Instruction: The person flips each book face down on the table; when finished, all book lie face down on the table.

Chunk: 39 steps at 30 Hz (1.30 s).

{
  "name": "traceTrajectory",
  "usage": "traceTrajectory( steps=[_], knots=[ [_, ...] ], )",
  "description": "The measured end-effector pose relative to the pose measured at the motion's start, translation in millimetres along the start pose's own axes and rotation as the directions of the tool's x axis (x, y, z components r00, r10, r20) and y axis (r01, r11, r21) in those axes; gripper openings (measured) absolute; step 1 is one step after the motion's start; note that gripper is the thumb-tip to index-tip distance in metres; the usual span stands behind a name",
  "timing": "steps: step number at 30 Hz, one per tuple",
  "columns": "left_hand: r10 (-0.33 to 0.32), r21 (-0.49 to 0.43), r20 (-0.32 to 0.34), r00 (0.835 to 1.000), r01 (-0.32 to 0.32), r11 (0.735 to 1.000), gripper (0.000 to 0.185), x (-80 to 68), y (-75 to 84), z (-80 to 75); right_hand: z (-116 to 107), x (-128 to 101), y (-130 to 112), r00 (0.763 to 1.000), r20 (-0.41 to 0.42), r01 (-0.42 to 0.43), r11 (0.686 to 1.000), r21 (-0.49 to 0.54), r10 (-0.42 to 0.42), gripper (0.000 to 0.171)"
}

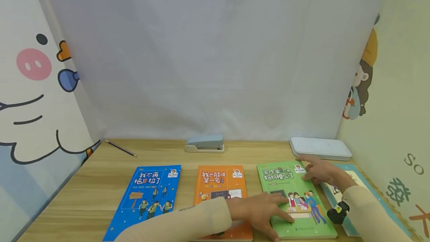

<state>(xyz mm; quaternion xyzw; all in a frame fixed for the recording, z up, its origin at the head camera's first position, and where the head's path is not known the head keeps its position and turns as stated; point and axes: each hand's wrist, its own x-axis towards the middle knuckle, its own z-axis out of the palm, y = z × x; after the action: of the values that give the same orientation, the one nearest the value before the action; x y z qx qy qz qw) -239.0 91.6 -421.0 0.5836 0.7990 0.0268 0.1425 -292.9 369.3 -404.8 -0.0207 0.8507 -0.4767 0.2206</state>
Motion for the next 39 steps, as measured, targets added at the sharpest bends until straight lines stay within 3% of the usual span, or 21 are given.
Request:
traceTrajectory(
  steps=[10, 21, 28, 39],
  knots=[
    [0.013, 0.026, -0.006, 1.0, -0.013, 1.0, 0.064, 0.0, -0.6, 0.7, -3, 2, 0, 1.0, -0.018, -0.014, 0.999, 0.034, 0.015, 0.071],
    [0.035, 0.03, -0.033, 0.999, -0.034, 0.999, 0.064, 0.2, -2.4, 3.3, -12, 1, 5, 0.995, 0.07, 0.066, 0.992, 0.104, -0.073, 0.071],
    [0.014, 0.051, -0.035, 0.999, -0.013, 0.999, 0.07, -1.5, -0.9, 3.4, -16, 2, 5, 0.989, 0.076, 0.12, 0.985, 0.121, -0.129, 0.07],
    [0.02, 0.062, -0.075, 0.997, -0.015, 0.998, 0.071, -5.9, 1.5, 1.4, -27, -9, 2, 0.967, 0.1, 0.212, 0.958, 0.194, -0.234, 0.049]
  ],
)
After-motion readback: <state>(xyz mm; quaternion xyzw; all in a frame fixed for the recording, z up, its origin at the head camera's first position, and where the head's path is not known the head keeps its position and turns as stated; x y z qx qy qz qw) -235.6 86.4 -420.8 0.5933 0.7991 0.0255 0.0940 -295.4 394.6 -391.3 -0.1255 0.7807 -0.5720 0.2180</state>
